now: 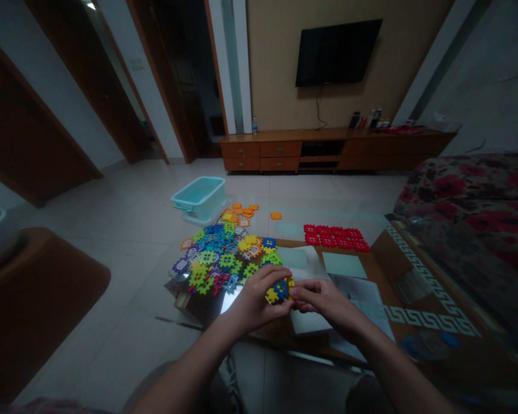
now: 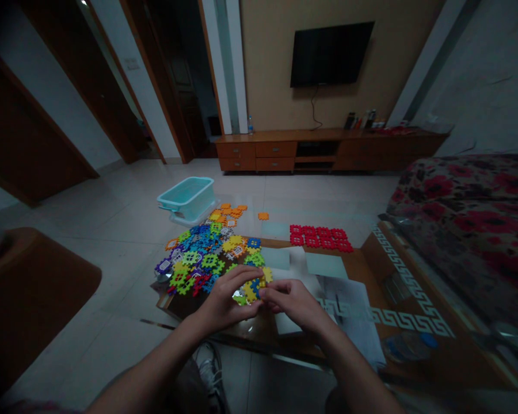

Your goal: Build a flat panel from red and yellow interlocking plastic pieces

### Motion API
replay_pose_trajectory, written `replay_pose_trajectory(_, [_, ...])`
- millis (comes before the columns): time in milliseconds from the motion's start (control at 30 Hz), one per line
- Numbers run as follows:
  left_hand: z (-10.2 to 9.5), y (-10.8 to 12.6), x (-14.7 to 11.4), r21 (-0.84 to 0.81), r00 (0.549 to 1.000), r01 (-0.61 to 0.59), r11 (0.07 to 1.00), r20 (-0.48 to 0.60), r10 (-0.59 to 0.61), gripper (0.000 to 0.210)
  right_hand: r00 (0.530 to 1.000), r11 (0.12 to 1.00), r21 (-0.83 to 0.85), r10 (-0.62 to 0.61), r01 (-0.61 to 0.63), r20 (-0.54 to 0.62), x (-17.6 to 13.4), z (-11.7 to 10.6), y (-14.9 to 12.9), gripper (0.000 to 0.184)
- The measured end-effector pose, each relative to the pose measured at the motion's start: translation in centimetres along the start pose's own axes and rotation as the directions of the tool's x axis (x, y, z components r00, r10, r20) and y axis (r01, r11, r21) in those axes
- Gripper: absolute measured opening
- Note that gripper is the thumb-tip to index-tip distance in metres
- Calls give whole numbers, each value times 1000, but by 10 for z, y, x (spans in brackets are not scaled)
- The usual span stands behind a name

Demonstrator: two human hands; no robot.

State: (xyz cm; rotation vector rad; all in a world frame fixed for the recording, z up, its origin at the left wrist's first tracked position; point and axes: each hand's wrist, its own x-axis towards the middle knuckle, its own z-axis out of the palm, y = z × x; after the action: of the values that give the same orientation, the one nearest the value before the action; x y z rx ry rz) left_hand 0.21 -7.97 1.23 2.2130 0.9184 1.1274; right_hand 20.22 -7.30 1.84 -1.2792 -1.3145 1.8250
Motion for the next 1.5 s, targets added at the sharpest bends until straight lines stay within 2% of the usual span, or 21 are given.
replay_pose_trajectory(167, [1,0,2,-24,996,56,998,-70,-58,47,999,999,11,-44,44,30,1,-1,1,47])
replay_pose_trajectory(267, [2,-2,5,-156,969,175,972,-150,-198,40,998,997,19,-70,69,12,1,-3,1,46])
replay_pose_trajectory(333, [4,-5,7,-348,910,288,892,-190,-368,39,993,994,6,-108,108,-44,1,-4,0,43])
replay_pose_trajectory(400, [5,-7,9,-532,826,367,763,-192,-531,41,977,986,-28,-166,164,-130,3,-2,1,40])
replay_pose_trajectory(467, [7,-10,10,-638,760,390,664,-184,-623,44,952,974,-57,-227,220,-205,4,0,2,36])
replay_pose_trajectory(533, [9,-12,11,-686,732,384,618,-182,-657,45,931,962,-70,-274,265,-240,6,3,4,33])
replay_pose_trajectory(733, [13,-13,10,-723,717,377,579,-168,-676,47,904,948,-63,-316,311,-288,7,8,8,33])
replay_pose_trajectory(1067, [19,-13,10,-809,666,349,473,-141,-733,49,898,944,-82,-328,319,-294,6,9,8,33])
replay_pose_trajectory(1300, [21,-18,9,-850,663,341,401,-85,-744,51,895,940,-88,-341,330,-287,5,8,7,34])
replay_pose_trajectory(1500, [16,-17,10,-869,698,375,323,36,-715,44,893,939,-136,-343,316,-293,1,5,0,35])
